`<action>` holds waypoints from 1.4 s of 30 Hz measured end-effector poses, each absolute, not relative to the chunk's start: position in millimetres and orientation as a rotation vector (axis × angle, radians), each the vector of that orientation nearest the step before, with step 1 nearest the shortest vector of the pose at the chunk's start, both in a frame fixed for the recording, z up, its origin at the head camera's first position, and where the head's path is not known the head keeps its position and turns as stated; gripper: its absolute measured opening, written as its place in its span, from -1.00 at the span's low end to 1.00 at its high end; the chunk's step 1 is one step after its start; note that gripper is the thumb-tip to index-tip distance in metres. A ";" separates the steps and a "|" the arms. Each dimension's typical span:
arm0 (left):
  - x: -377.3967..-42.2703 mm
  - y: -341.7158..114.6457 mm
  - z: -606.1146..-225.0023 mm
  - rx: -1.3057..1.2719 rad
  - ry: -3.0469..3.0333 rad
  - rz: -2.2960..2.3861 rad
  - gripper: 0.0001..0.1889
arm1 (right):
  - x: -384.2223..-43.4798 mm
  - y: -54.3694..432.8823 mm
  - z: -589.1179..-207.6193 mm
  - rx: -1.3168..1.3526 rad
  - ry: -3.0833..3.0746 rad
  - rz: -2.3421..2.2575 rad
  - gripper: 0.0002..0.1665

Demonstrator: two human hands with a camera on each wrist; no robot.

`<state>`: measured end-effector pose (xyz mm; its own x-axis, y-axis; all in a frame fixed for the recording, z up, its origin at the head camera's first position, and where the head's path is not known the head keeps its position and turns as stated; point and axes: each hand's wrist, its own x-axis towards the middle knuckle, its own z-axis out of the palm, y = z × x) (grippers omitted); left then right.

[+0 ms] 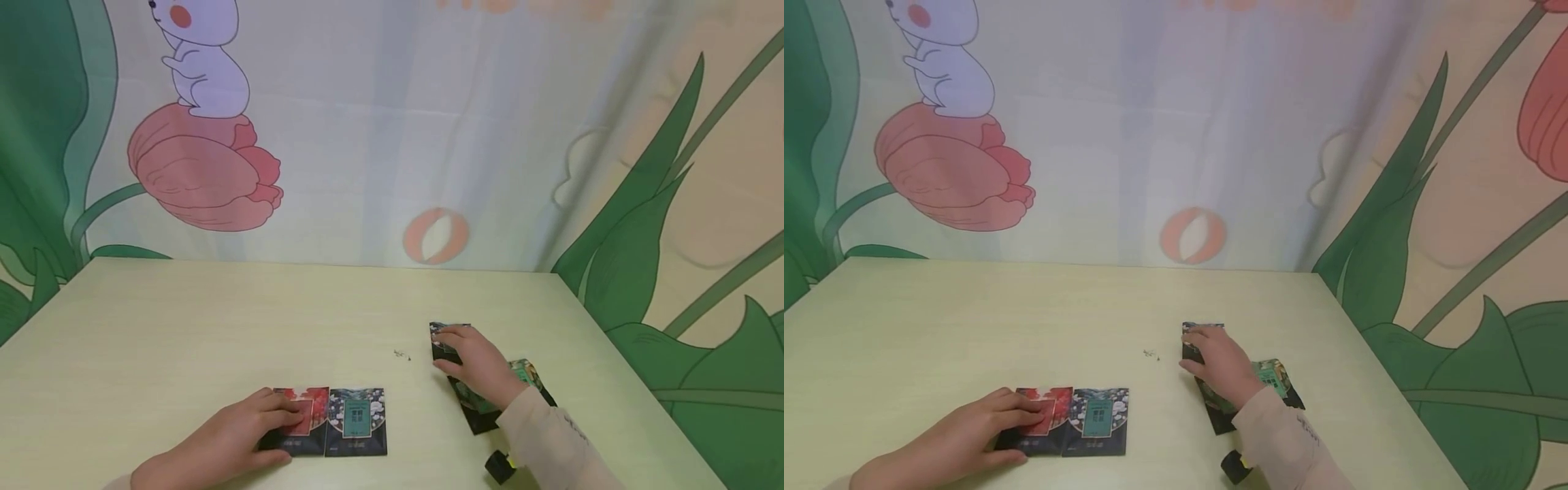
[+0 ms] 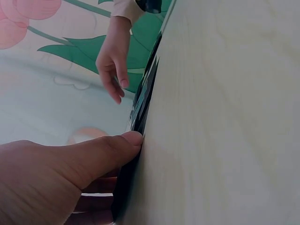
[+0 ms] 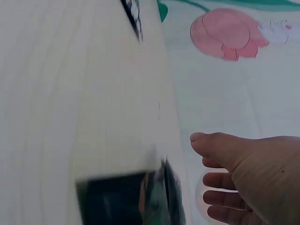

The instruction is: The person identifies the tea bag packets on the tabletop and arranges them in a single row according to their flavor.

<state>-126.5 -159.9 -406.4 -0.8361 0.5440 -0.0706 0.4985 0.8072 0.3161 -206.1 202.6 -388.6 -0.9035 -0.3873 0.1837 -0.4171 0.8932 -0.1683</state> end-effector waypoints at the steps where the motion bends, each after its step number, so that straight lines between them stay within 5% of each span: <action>1: -126.6 -159.9 -406.5 0.819 2.829 0.433 -0.39 | -208.6 206.2 -390.4 0.604 -2.930 0.313 -0.46; 16: -126.5 -157.7 -405.1 0.833 2.835 0.437 -0.38 | -225.5 225.7 -397.4 0.487 -3.109 0.268 -0.45; 42: -126.7 -160.0 -405.9 0.820 2.833 0.430 -0.38 | -219.6 184.9 -396.5 0.633 -3.063 0.252 -0.52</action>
<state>-126.7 -160.0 -405.9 -0.8367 0.5426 -0.0739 0.4962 0.8083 0.3169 -219.6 184.9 -396.5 -0.9187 -0.3933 0.0363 -0.3939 0.9058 -0.1562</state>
